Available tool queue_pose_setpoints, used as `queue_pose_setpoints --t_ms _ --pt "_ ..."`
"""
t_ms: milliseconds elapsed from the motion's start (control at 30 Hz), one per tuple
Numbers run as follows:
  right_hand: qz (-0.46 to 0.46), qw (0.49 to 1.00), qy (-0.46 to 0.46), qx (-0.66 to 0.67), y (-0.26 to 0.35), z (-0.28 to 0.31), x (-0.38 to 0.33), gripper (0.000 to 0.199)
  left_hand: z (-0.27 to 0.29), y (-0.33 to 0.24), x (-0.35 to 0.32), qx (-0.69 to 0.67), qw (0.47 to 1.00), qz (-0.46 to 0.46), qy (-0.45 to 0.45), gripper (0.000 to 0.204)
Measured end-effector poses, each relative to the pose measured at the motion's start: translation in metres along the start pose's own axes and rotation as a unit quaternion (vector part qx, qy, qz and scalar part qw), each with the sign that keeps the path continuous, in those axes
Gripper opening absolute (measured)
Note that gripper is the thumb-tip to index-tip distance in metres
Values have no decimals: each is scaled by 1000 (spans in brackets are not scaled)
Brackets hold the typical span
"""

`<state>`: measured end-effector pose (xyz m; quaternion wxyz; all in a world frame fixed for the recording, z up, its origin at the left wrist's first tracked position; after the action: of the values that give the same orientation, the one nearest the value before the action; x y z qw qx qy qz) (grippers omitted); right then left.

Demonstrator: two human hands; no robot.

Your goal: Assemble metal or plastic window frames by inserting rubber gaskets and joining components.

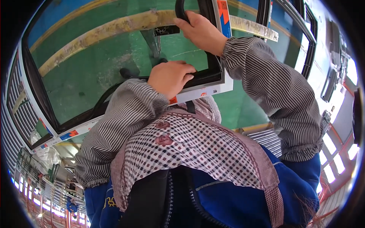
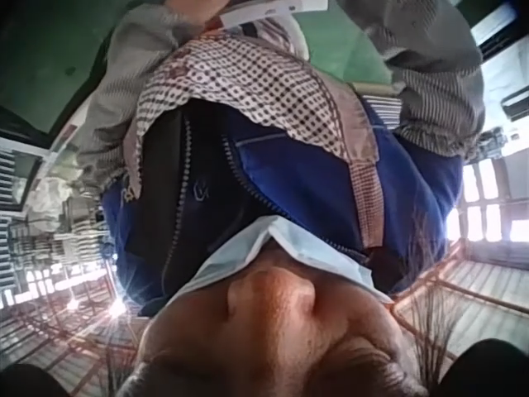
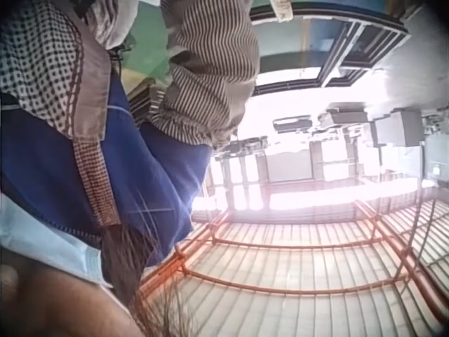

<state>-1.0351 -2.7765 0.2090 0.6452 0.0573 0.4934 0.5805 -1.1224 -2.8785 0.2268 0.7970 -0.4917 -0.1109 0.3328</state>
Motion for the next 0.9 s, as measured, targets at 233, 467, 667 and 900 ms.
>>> queue_pose_setpoints --t_ms 233,467,667,900 --pt "-31 998 6 -61 -26 -6 -6 36 -24 3 9 90 995 -19 38 15" --pt "-67 981 -124 -136 -25 5 -25 28 -46 3 12 99 988 -12 116 16" --pt "302 919 -82 -239 49 29 -69 26 -47 -4 17 132 986 -71 72 16" --pt "382 736 129 -543 5 -6 -100 13 -47 -1 23 52 996 11 73 20"
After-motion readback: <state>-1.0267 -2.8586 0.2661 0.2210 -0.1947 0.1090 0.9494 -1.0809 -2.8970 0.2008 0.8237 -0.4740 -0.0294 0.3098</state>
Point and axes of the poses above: each hand's wrist, its own x-axis towards the middle knuckle, its own z-axis out of the back of the hand, y = z × x, the point moved 8 cm from there along x, towards the middle knuckle, and after that the axes turned 13 degrees about -z, right-handed, at the moved point
